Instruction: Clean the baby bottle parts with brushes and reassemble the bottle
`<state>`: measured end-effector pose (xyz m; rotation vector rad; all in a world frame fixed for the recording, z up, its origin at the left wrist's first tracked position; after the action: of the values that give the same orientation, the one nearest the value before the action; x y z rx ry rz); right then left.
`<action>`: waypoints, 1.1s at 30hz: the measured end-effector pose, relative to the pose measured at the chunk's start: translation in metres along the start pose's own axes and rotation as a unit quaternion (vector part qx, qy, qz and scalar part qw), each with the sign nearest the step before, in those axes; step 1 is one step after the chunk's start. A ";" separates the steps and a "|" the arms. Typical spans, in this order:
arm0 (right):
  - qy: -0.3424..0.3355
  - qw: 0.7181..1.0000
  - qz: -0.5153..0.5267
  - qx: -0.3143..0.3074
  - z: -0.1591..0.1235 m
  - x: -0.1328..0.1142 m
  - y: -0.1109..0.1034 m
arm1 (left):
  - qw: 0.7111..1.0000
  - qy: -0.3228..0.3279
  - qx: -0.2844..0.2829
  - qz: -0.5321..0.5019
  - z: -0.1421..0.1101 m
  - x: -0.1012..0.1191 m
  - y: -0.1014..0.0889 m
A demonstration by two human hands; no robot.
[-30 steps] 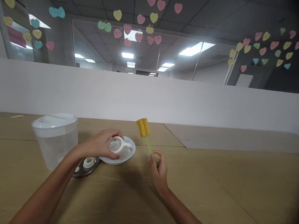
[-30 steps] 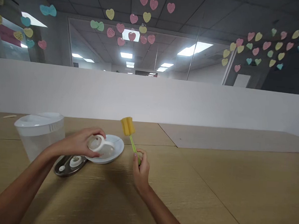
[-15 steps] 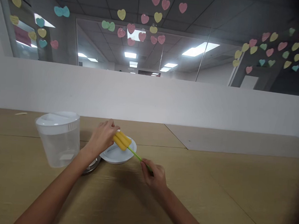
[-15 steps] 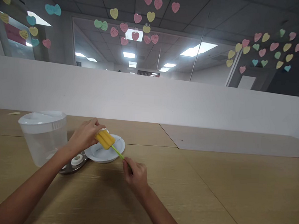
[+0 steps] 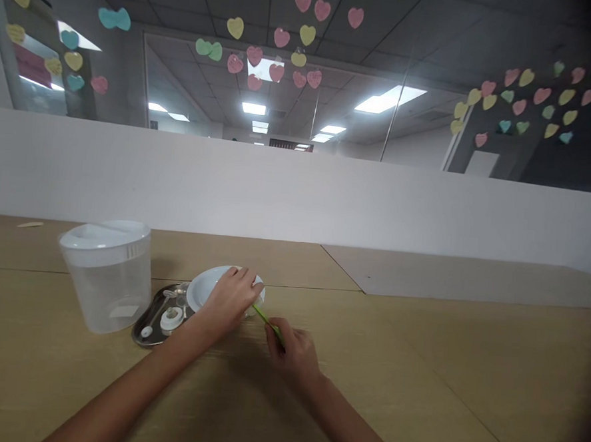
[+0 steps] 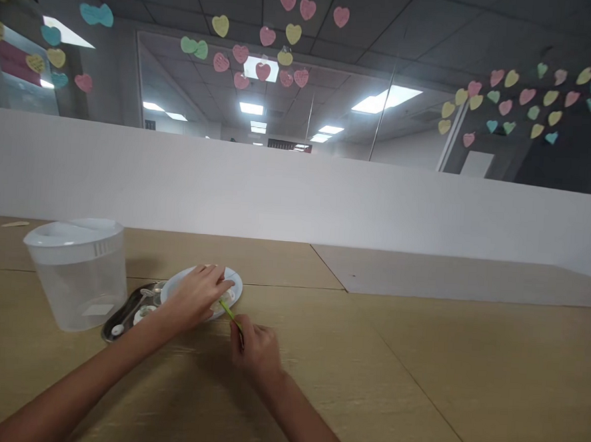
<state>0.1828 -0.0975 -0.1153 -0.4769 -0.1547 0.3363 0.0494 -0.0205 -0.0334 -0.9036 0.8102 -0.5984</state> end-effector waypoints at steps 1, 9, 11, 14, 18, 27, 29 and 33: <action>-0.006 1.000 0.003 -0.004 0.001 -0.001 0.000 | 1.000 -0.002 0.001 -0.008 0.000 -0.002 0.002; -0.115 0.992 0.028 0.045 0.006 -0.008 -0.009 | 0.993 -0.071 -0.024 -0.086 -0.001 -0.044 0.013; -0.119 0.992 0.029 0.039 0.006 -0.006 -0.012 | 0.994 -0.057 -0.024 -0.088 -0.002 -0.038 0.012; -0.081 0.996 0.020 0.037 0.007 0.000 -0.015 | 0.996 -0.016 -0.013 -0.086 -0.002 -0.021 0.009; -0.024 0.999 0.023 0.025 0.007 0.003 -0.015 | 0.996 -0.016 0.010 -0.082 0.001 -0.020 0.010; 0.039 0.994 0.089 0.042 0.008 -0.003 -0.017 | 0.995 -0.075 0.013 -0.059 -0.004 -0.055 0.016; 0.030 0.995 0.087 0.032 0.007 -0.001 -0.016 | 0.997 -0.065 0.017 -0.042 -0.005 -0.052 0.015; 0.048 0.994 0.095 0.018 0.006 0.001 -0.013 | 0.998 -0.054 0.010 -0.042 -0.005 -0.043 0.010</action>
<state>0.1864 -0.1053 -0.1037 -0.4723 -0.0098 0.5012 0.0224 0.0140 -0.0290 -0.9470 0.6705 -0.6245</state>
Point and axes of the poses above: each hand's wrist, its own z-axis towards the middle knuckle, its own y-axis out of the palm, x = y × z, the point moved 2 cm from there along z, towards the middle knuckle, and after that the axes turned 3 degrees about -x, right-handed, at the moved point
